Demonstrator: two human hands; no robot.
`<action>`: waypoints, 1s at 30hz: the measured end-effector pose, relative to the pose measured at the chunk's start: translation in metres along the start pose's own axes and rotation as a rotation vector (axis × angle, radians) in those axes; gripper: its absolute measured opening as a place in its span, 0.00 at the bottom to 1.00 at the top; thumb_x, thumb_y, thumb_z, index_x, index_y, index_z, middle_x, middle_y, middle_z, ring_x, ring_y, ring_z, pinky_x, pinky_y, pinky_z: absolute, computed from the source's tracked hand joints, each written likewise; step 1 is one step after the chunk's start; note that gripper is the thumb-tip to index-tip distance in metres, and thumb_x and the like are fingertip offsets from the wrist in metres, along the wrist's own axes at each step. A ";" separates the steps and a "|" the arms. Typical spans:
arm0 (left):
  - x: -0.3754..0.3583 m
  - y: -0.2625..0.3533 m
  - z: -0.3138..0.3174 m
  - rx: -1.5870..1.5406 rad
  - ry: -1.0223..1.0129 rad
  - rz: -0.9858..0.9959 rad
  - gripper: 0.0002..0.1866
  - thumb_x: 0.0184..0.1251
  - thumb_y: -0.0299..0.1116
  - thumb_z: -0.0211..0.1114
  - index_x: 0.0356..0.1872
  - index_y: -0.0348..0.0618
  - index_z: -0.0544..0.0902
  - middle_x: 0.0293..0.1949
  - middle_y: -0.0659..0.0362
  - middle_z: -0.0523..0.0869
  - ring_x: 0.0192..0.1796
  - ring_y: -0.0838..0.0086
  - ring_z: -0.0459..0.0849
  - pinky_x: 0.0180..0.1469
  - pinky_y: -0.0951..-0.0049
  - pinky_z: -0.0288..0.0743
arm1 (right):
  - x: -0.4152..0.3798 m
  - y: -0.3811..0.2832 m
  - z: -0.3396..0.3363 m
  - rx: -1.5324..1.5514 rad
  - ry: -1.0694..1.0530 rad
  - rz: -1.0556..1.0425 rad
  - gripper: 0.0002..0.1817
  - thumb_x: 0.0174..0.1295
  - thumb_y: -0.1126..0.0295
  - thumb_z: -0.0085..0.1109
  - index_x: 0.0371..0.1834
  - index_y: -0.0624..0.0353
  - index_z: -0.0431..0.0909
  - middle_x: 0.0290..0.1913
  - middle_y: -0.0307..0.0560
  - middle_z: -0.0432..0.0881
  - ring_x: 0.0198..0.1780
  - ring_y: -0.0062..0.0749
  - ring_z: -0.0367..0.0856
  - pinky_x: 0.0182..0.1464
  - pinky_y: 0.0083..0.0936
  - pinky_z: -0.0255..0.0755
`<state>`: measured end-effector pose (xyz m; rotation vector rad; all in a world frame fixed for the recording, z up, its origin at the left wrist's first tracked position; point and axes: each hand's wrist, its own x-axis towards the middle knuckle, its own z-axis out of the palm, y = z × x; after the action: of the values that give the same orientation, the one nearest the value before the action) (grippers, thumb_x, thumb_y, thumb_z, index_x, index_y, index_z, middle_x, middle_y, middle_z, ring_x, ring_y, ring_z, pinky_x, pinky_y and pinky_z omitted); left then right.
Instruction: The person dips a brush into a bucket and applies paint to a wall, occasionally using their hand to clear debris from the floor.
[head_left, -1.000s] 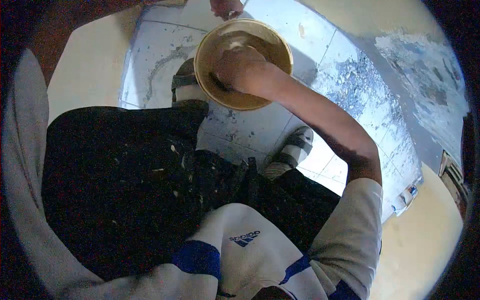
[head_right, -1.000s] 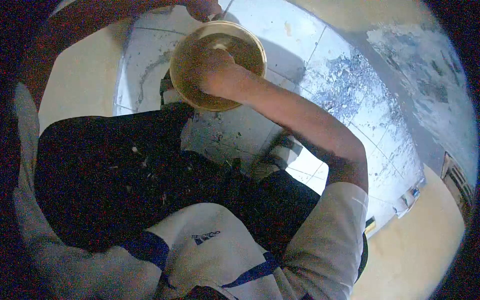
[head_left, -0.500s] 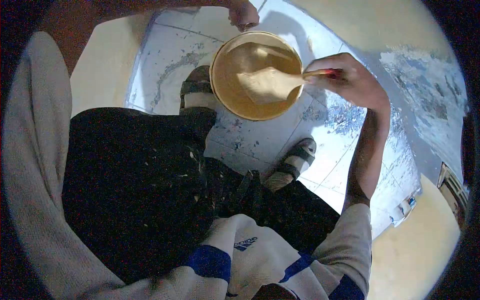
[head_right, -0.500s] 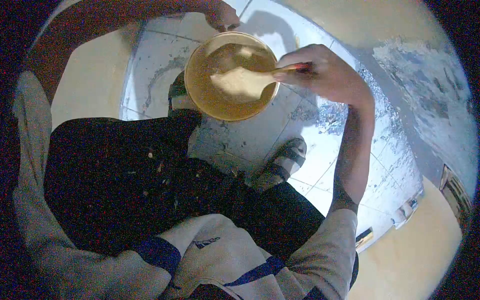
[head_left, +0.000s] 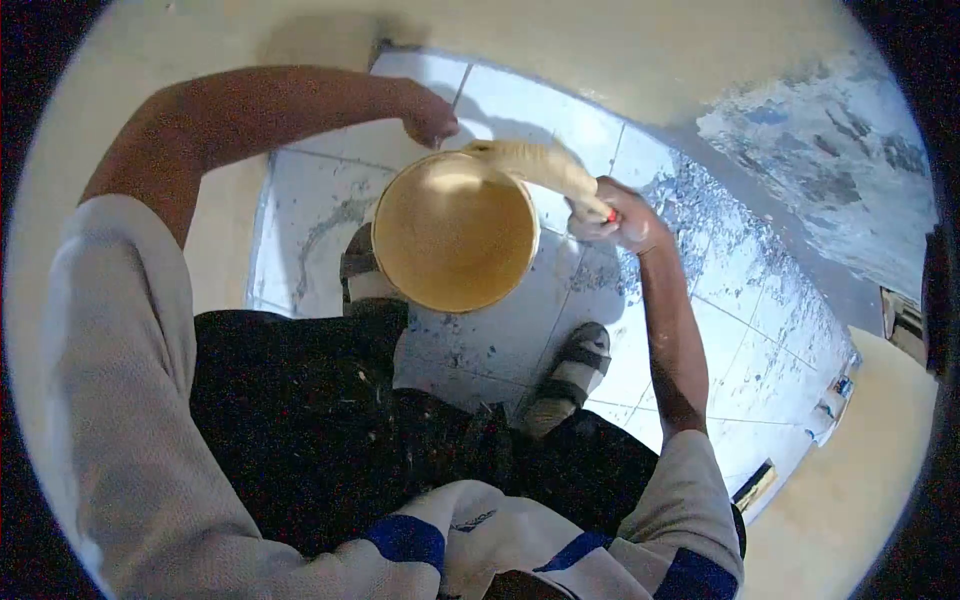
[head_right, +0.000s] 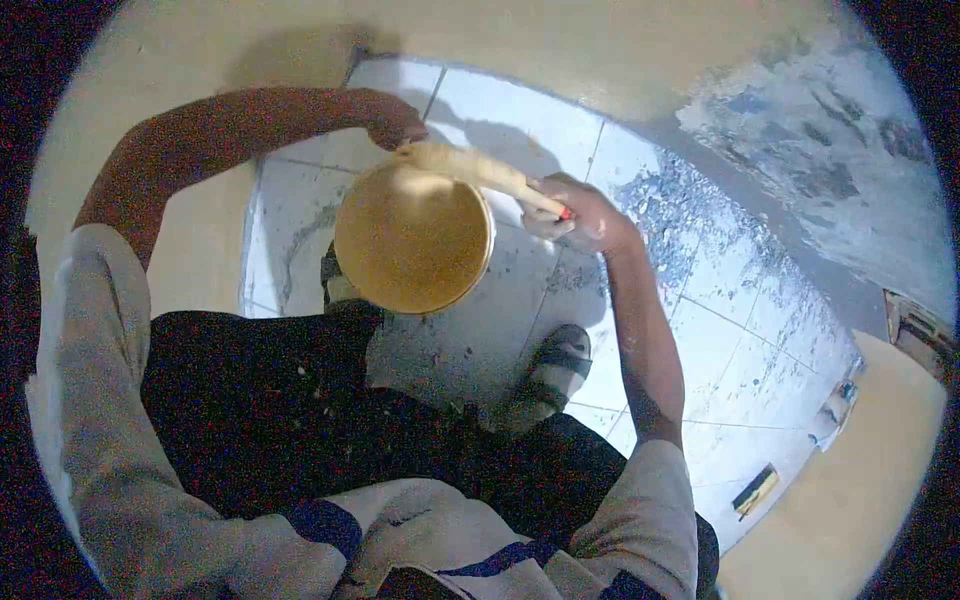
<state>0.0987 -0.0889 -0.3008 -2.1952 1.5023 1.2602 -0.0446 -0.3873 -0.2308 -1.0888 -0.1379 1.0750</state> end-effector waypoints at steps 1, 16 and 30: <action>0.007 -0.008 0.010 0.018 0.039 0.069 0.16 0.63 0.40 0.61 0.42 0.36 0.79 0.41 0.44 0.83 0.45 0.52 0.82 0.52 0.54 0.75 | 0.000 0.008 -0.006 0.062 -0.027 -0.026 0.18 0.66 0.55 0.47 0.22 0.54 0.66 0.15 0.28 0.59 0.15 0.14 0.55 0.20 0.18 0.53; 0.061 -0.037 0.028 0.179 0.079 0.158 0.16 0.58 0.38 0.59 0.44 0.39 0.76 0.43 0.47 0.83 0.47 0.51 0.82 0.52 0.53 0.75 | 0.018 0.049 -0.028 -0.009 0.797 -0.430 0.30 0.73 0.43 0.36 0.28 0.58 0.73 0.11 0.32 0.58 0.11 0.20 0.55 0.17 0.18 0.54; 0.029 0.017 0.001 0.099 -0.021 0.013 0.20 0.63 0.45 0.60 0.48 0.42 0.78 0.41 0.46 0.85 0.47 0.51 0.83 0.49 0.53 0.75 | -0.011 0.112 -0.085 0.331 1.206 -0.507 0.13 0.72 0.59 0.48 0.47 0.58 0.73 0.26 0.33 0.70 0.23 0.17 0.67 0.25 0.17 0.64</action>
<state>0.0881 -0.1159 -0.3180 -2.1068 1.5394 1.1824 -0.0737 -0.4454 -0.3560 -1.1447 0.6718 -0.1178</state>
